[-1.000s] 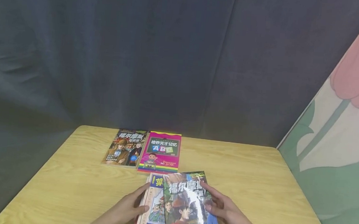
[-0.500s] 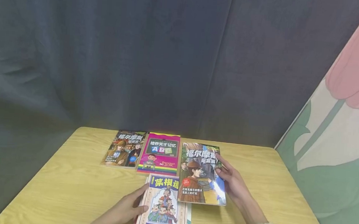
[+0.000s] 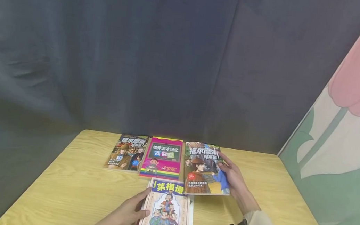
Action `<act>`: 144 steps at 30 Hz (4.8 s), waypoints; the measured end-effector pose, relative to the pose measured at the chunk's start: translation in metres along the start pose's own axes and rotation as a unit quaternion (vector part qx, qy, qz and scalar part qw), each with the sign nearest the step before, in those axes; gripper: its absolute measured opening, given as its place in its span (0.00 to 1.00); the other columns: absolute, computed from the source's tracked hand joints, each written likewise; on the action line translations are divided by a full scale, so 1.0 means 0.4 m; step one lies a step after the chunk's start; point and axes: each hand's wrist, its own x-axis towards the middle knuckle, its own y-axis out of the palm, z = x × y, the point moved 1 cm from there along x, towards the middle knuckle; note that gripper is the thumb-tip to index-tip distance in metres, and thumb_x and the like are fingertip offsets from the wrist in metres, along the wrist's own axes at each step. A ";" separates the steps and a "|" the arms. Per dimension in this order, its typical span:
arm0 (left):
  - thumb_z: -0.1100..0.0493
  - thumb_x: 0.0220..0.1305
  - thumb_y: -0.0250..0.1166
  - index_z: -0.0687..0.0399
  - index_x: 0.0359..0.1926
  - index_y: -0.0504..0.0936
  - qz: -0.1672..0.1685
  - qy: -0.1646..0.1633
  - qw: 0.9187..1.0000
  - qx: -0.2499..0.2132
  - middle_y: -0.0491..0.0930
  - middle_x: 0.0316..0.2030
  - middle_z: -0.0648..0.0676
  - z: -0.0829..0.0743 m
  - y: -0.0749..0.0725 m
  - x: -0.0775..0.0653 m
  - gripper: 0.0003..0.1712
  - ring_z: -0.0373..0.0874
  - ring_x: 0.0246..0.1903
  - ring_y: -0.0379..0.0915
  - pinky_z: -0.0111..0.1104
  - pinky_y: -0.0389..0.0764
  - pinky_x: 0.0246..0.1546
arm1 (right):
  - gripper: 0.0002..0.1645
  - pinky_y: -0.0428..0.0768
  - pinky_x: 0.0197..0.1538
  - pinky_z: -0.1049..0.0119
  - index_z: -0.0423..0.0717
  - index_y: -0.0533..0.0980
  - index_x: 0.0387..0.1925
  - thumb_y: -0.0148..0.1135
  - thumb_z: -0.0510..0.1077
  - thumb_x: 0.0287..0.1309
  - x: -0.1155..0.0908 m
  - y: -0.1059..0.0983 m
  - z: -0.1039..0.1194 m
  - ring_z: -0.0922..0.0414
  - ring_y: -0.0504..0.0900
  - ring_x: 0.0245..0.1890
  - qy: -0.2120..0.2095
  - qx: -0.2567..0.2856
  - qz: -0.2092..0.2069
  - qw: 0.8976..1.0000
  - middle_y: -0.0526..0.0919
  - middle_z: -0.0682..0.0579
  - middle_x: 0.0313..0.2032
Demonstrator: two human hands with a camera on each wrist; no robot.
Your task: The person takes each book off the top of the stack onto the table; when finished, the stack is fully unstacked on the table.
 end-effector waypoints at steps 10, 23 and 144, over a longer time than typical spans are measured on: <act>0.56 0.62 0.66 0.69 0.70 0.58 -0.017 0.006 1.000 0.006 0.59 0.68 0.68 -0.002 0.000 0.004 0.42 0.67 0.66 0.55 0.59 0.58 0.64 | 0.33 0.80 0.38 0.72 0.49 0.51 0.75 0.42 0.38 0.72 0.102 0.003 -0.006 0.67 0.78 0.35 0.002 -0.057 -0.057 0.997 0.63 0.37 0.63; 0.56 0.63 0.65 0.65 0.71 0.58 0.002 -0.014 1.000 -0.020 0.57 0.69 0.67 0.009 0.007 0.006 0.41 0.67 0.67 0.53 0.59 0.57 0.64 | 0.32 0.74 0.37 0.79 0.45 0.54 0.74 0.44 0.35 0.70 0.180 0.017 -0.048 0.61 0.74 0.46 -0.008 -0.114 -0.106 0.988 0.61 0.33 0.68; 0.47 0.63 0.64 0.61 0.74 0.52 0.050 -0.041 0.998 0.025 0.47 0.73 0.63 -0.063 -0.012 -0.022 0.47 0.63 0.70 0.46 0.58 0.53 0.67 | 0.45 0.80 0.52 0.64 0.47 0.50 0.75 0.61 0.45 0.64 -0.270 0.107 -0.100 0.48 0.77 0.56 0.030 -0.126 0.150 0.980 0.56 0.31 0.69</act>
